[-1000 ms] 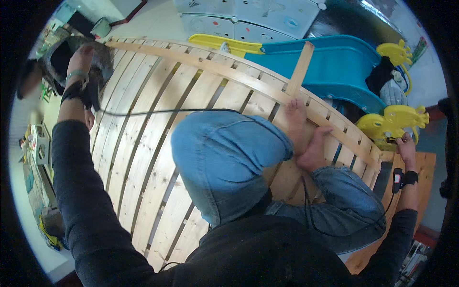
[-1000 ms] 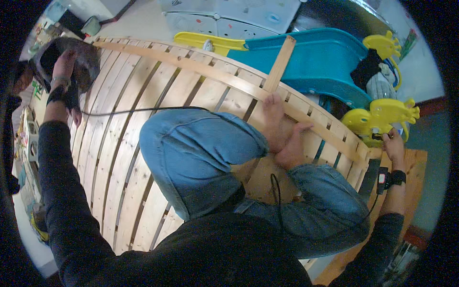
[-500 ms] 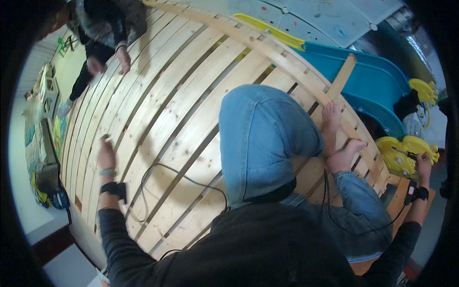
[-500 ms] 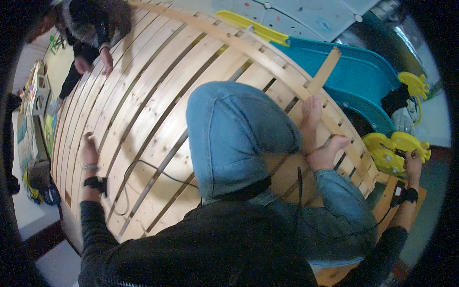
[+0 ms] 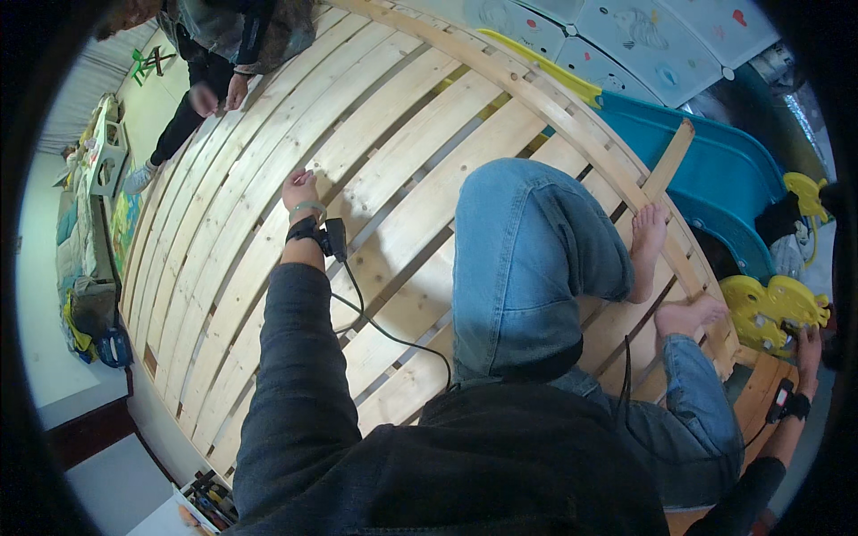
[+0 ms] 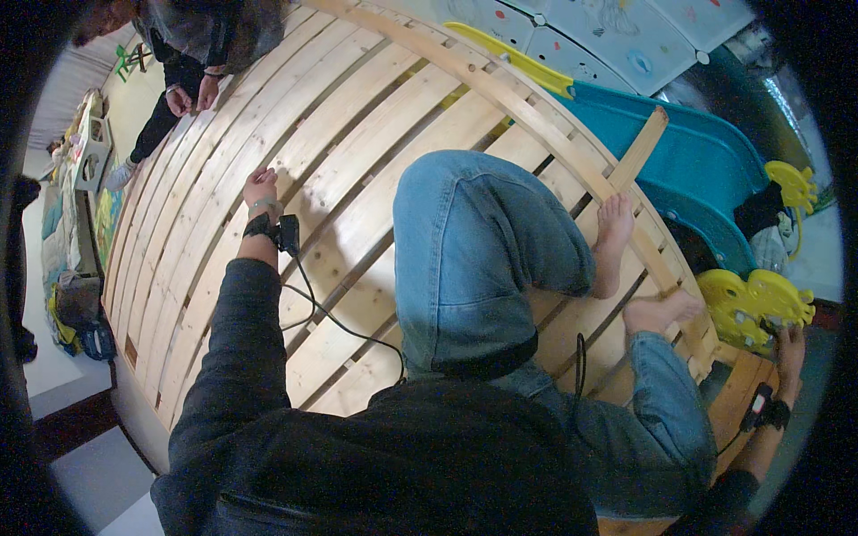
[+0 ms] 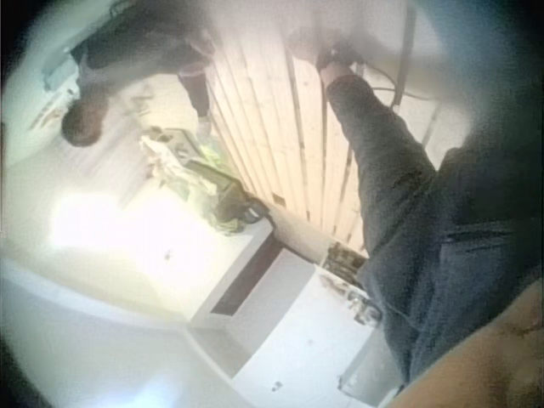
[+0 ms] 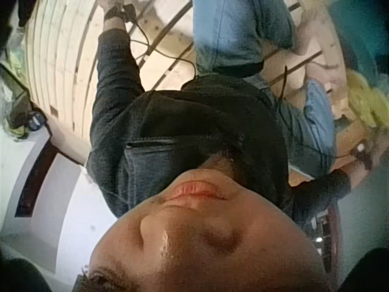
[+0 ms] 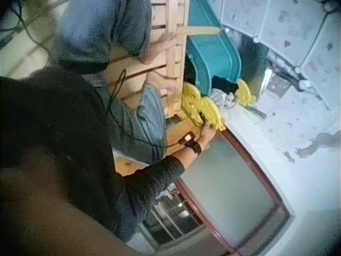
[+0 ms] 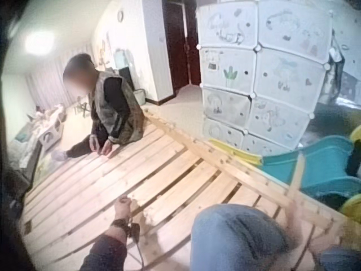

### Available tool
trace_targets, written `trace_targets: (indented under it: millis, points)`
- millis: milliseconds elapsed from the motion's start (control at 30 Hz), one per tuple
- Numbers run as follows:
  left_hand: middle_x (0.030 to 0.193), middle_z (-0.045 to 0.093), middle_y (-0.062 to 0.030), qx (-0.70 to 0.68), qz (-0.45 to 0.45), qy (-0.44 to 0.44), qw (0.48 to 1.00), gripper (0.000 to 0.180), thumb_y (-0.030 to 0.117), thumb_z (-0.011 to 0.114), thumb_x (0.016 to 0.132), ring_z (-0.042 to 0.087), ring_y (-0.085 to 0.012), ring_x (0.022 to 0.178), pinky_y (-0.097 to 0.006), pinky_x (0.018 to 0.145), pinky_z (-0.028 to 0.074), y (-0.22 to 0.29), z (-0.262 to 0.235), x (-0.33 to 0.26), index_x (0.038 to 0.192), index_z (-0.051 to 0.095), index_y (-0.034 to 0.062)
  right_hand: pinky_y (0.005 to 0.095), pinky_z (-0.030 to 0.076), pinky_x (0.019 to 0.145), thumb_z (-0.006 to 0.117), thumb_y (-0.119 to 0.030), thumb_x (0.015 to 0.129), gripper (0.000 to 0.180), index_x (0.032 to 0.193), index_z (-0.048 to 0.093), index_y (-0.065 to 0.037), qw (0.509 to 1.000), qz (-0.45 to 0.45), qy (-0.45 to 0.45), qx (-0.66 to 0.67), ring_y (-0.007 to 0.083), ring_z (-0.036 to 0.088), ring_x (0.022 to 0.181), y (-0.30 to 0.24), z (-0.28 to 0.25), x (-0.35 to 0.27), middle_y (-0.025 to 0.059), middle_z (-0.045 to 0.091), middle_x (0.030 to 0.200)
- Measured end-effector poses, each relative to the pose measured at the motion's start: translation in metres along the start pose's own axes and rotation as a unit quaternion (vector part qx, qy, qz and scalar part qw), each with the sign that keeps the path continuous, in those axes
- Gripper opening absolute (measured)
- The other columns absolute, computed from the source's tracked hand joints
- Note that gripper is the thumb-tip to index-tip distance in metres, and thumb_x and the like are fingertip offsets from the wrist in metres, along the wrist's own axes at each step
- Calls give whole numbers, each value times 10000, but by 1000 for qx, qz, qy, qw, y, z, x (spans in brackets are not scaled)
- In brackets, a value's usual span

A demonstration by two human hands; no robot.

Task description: The person sits on a wooden slatted structure and uses a screwdriver to fasten screws into the wood. They repeatedly position screws and turn the screwdriver to secure the slats together.

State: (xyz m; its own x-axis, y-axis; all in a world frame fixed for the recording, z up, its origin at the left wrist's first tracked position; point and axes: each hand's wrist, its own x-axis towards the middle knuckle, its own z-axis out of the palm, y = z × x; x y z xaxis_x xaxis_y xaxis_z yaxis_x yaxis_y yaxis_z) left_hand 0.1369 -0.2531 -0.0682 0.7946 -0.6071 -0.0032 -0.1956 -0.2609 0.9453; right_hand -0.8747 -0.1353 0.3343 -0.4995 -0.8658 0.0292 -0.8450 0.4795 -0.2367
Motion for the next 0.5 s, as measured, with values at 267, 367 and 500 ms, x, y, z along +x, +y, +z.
trace_targets:
  millis: [267,367,500]
  points:
    - [919,661,-106,-90,-132,57,986,288,-9,708,760,635,-173,829,-269,738,514,-13,15,6,1028,604,13,323,341,461,532,-243,906,244,886,460,-11,985,88,40,-141,135,390,457,131,-20,-4,53,410,577]
    - [883,658,-92,-66,-95,70,991,265,38,734,754,623,-154,779,-262,713,503,-9,5,20,985,603,22,319,341,447,527,-238,914,252,922,480,10,990,113,35,-77,132,391,446,146,-31,-6,49,421,588]
    - [804,647,-48,-5,2,83,997,144,80,722,770,593,-135,700,-263,669,486,9,-2,56,871,629,34,321,352,440,515,-233,925,259,987,501,18,988,115,51,-86,135,409,449,137,-35,-15,45,445,596]
